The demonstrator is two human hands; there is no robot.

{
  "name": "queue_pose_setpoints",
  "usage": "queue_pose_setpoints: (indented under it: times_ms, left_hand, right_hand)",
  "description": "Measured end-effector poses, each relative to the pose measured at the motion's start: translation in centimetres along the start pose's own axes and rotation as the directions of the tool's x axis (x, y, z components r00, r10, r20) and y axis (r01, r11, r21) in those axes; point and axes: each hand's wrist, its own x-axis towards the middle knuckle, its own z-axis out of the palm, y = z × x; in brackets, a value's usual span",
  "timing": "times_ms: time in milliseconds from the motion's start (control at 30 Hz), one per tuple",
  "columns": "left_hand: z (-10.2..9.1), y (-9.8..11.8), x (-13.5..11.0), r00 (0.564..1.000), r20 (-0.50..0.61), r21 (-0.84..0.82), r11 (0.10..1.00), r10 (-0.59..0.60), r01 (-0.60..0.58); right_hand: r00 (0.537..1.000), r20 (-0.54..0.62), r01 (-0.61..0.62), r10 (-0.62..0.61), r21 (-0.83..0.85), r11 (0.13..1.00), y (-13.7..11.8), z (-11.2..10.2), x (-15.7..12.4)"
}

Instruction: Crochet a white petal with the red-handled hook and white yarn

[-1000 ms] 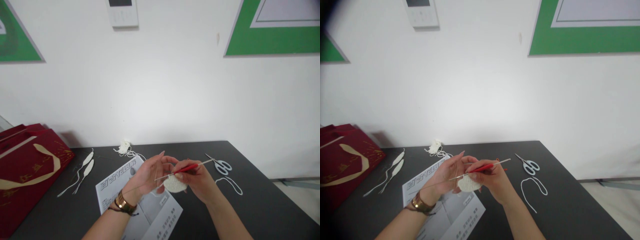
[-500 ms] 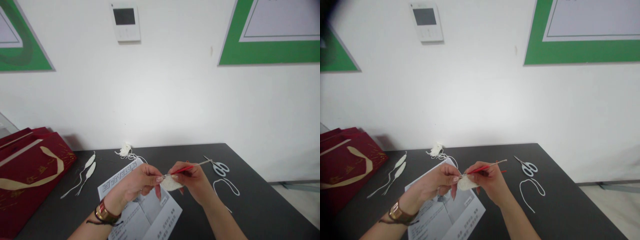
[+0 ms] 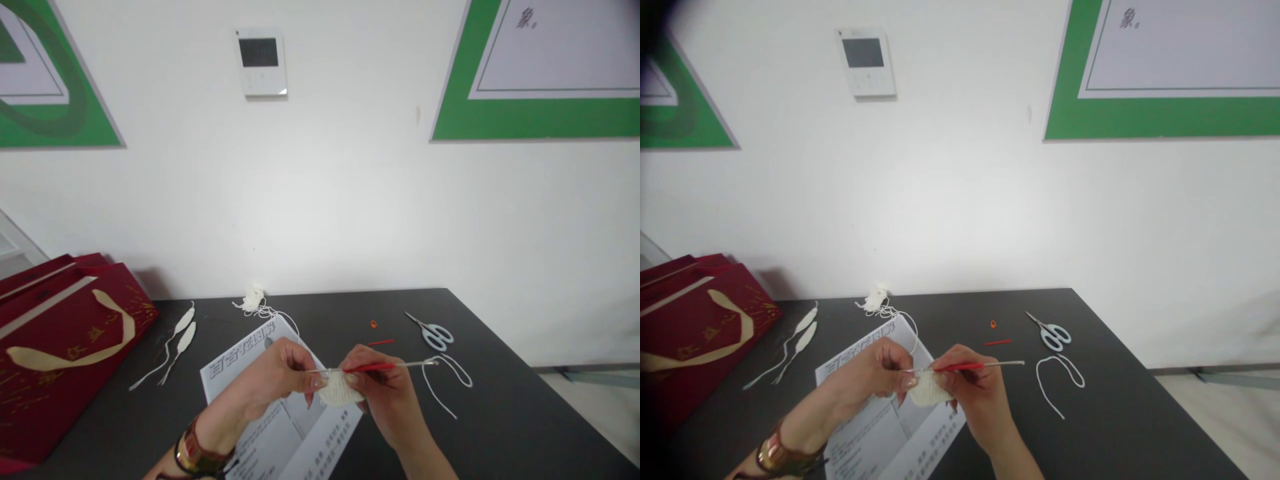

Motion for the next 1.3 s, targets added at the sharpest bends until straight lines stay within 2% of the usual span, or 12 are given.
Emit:
queue_pose_setpoints:
  times_ms: [133,300,467,667,800,900,1000,1067,1133,1167,1233,1300]
  left_hand:
    - [-0.1,0.5,-0.4,0.997,0.053,0.023,0.998,0.054,-0.056]
    - [-0.2,-0.3,-0.8,0.998,0.062,0.057,0.998,-0.007,0.003]
    - [-0.3,0.3,-1.4,0.992,0.128,0.131,0.991,0.009,-0.026]
    - [-0.4,1.8,-2.3,0.963,0.266,0.462,0.872,0.039,-0.163]
    - [-0.9,2.3,-2.5,0.947,0.322,0.489,0.857,-0.004,-0.163]
    - [-2.0,3.2,-2.7,0.935,0.355,0.473,0.867,-0.026,-0.155]
    - [-3.4,3.9,-2.8,0.924,0.383,0.378,0.914,-0.011,-0.146]
    - [-3.9,3.8,-2.5,0.93,0.367,0.28,0.956,-0.029,-0.081]
    - [-3.7,3.1,-1.9,0.947,0.319,0.079,0.997,-0.04,0.016]
    - [-3.4,2.6,-1.5,0.956,0.293,-0.08,0.995,-0.036,0.062]
    - [-2.2,1.6,-0.8,0.95,0.308,-0.392,0.902,-0.058,0.182]
    - [-0.8,0.8,-0.4,0.931,0.363,-0.584,0.77,-0.035,0.257]
  right_hand:
    - [0.999,-0.047,0.03,-0.028,0.038,0.999,-0.1,0.3,-0.5]
    - [0.993,-0.042,0.111,-0.113,-0.042,0.993,-0.6,0.2,-0.8]
    - [0.998,-0.017,0.054,-0.053,0.025,0.998,-0.5,0.3,-1.0]
    - [0.998,0.061,-0.002,-0.002,0.078,0.997,0.0,0.8,-1.7]
    - [0.999,0.036,0.01,-0.014,0.11,0.994,0.0,1.1,-2.0]
    - [1.0,0.025,0.008,-0.011,0.134,0.991,-0.2,1.2,-2.2]
    - [1.0,0.027,-0.013,0.009,0.156,0.988,-0.4,1.4,-2.4]
    - [0.999,0.03,-0.027,0.022,0.175,0.984,-0.4,1.5,-2.5]
    - [0.999,0.037,-0.043,0.037,0.188,0.981,-0.4,1.5,-2.6]
    - [0.998,0.041,-0.049,0.042,0.19,0.981,-0.4,1.5,-2.7]
    - [0.998,0.045,-0.061,0.053,0.189,0.98,-0.3,1.5,-2.7]
    - [0.997,0.045,-0.064,0.057,0.187,0.98,-0.3,1.5,-2.8]
